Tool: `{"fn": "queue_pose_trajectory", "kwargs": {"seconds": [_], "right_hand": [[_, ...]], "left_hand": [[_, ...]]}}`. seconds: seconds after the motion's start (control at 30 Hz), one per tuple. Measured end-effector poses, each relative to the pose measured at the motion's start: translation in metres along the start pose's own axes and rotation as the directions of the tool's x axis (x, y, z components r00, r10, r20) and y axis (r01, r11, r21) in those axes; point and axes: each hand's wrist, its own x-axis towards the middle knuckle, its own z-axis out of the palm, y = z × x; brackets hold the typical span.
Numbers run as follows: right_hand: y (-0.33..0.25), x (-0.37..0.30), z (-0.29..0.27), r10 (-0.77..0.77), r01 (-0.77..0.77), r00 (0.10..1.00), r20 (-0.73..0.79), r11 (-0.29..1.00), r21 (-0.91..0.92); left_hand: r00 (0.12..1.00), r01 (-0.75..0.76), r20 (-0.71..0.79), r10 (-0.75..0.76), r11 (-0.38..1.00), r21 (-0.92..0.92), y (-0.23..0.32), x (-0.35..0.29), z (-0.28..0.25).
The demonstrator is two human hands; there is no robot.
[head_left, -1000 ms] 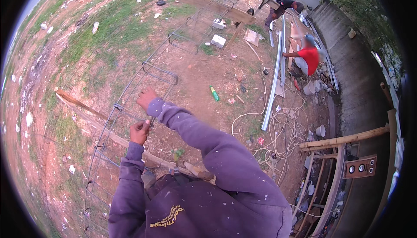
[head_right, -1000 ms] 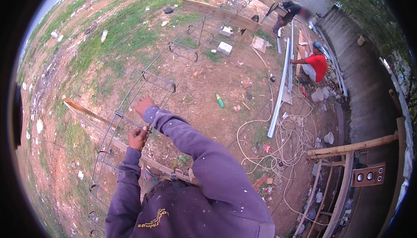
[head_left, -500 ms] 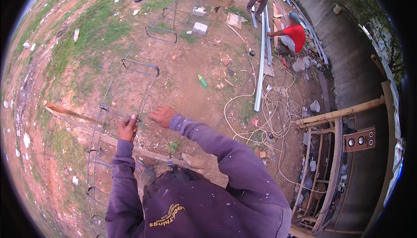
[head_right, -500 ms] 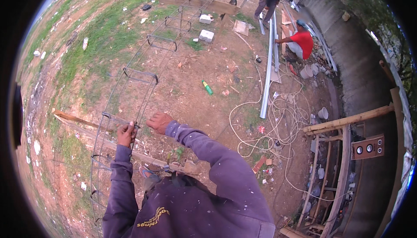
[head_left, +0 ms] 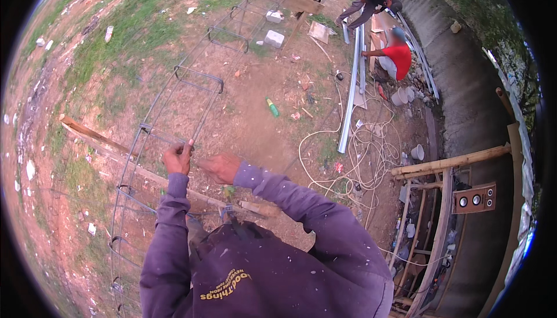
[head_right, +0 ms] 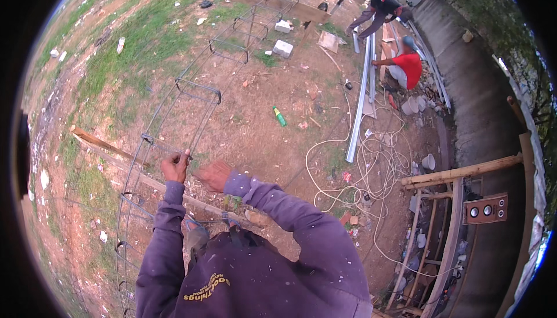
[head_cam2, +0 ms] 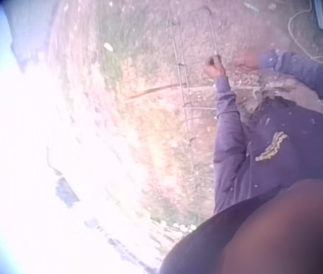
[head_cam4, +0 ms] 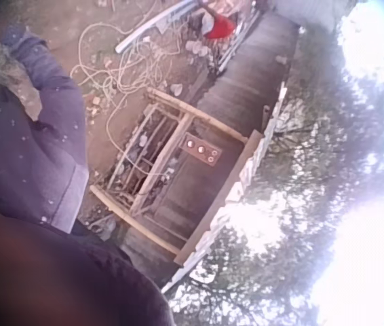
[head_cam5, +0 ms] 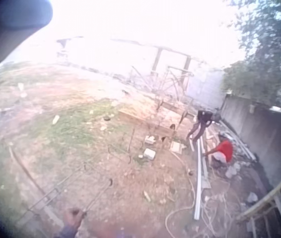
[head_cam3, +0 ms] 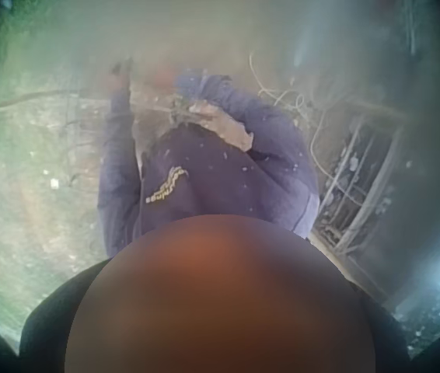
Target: The person uses pliers to bend and secure wire ties on a metal frame structure. They repeatedly position the wire, twist it with the pliers, and adjust the frame while working outdoors on a dirt ground.
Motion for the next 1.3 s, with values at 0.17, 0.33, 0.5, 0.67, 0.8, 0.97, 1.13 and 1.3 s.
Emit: {"fn": "queue_pose_trajectory", "kwargs": {"seconds": [0.17,0.33,0.5,0.67,0.8,0.97,1.13,1.3], "right_hand": [[0.046,0.038,-0.016,0.455,-0.458,0.801,-0.39,0.884,0.091],[0.016,0.012,0.001,0.322,-0.544,0.827,0.461,0.665,0.512],[-0.012,-0.018,-0.08,0.445,-0.458,0.883,0.149,0.886,0.069],[-0.109,-0.075,-0.047,0.324,-0.311,0.793,0.516,0.944,-0.114],[-0.13,-0.089,0.044,0.346,-0.369,0.619,0.705,0.92,-0.128],[-0.128,-0.11,0.068,0.45,-0.429,0.782,0.432,0.89,-0.153],[-0.14,-0.111,0.046,0.377,-0.38,0.925,-0.053,0.906,-0.187],[-0.109,-0.11,0.051,0.646,-0.644,0.723,0.243,0.759,-0.101]], "left_hand": [[0.999,0.026,0.039,-0.023,0.997,-0.075,-0.004,0.005,0.001],[0.999,0.024,0.022,-0.023,0.997,-0.07,-0.004,0.002,0.001],[0.996,0.059,0.065,-0.054,0.995,-0.078,-0.008,0.004,-0.001],[0.992,0.087,0.099,-0.075,0.989,-0.119,-0.016,0.01,-0.001],[0.994,0.03,0.111,-0.016,0.991,-0.131,-0.017,0.012,-0.002],[0.994,-0.01,0.107,0.019,0.996,-0.085,-0.014,0.011,-0.002],[0.992,-0.083,0.088,0.091,0.992,-0.093,-0.014,0.01,-0.002],[0.99,-0.056,0.126,0.065,0.996,-0.076,-0.016,0.013,-0.003]]}}
